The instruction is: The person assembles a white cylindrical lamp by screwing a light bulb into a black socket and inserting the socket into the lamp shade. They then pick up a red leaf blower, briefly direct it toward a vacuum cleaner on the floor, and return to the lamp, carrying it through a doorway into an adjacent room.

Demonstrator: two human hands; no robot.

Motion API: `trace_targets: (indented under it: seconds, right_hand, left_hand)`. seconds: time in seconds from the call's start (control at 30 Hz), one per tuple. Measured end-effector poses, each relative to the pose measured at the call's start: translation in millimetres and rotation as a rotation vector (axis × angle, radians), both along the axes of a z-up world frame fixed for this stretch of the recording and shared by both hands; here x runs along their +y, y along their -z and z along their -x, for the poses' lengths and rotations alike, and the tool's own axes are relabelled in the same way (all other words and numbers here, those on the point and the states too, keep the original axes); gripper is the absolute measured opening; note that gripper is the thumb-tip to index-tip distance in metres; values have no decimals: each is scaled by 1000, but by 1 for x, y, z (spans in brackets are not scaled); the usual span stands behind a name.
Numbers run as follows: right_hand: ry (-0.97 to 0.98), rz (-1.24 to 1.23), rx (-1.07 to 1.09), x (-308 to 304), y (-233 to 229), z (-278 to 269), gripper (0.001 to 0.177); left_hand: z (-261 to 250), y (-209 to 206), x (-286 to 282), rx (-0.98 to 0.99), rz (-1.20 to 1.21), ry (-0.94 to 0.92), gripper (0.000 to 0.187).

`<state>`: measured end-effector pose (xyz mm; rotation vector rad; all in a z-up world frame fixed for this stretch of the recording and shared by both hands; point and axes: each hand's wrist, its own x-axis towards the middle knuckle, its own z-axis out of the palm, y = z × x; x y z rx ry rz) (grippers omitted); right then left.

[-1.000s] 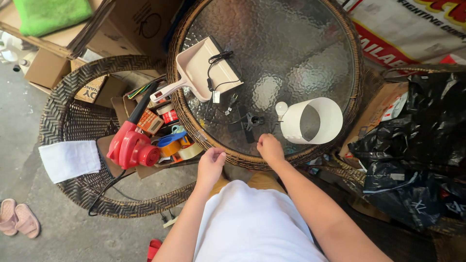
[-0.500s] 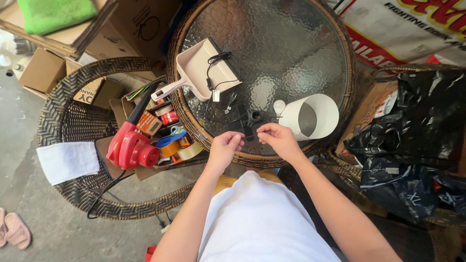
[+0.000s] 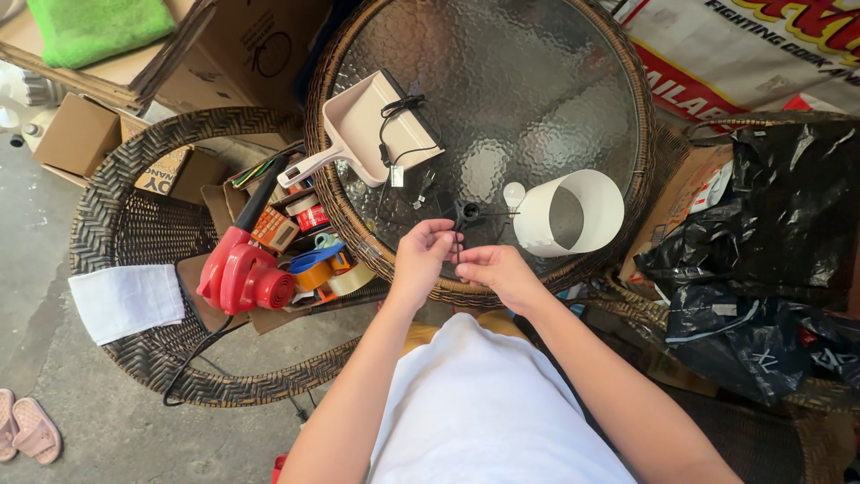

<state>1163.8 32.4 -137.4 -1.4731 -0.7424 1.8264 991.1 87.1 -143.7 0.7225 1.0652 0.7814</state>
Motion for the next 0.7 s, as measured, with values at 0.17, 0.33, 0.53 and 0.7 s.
trace_targets:
  seconds: [0.17,0.33,0.53,0.7]
  right_hand:
    - [6,-13,16,0,-1,0,28]
    - [65,25,59,-1,6,3,28]
    - [143,53,114,-3,22,11,26]
    - [145,86,160,-1,13,9,25]
  left_hand:
    - [5,-3,0,17,-32,4,30]
    - [4,0,1,21,12,-14,30]
    - [3,3,4,28,48,32,31]
    - [10,3,7,-59,95,21,33]
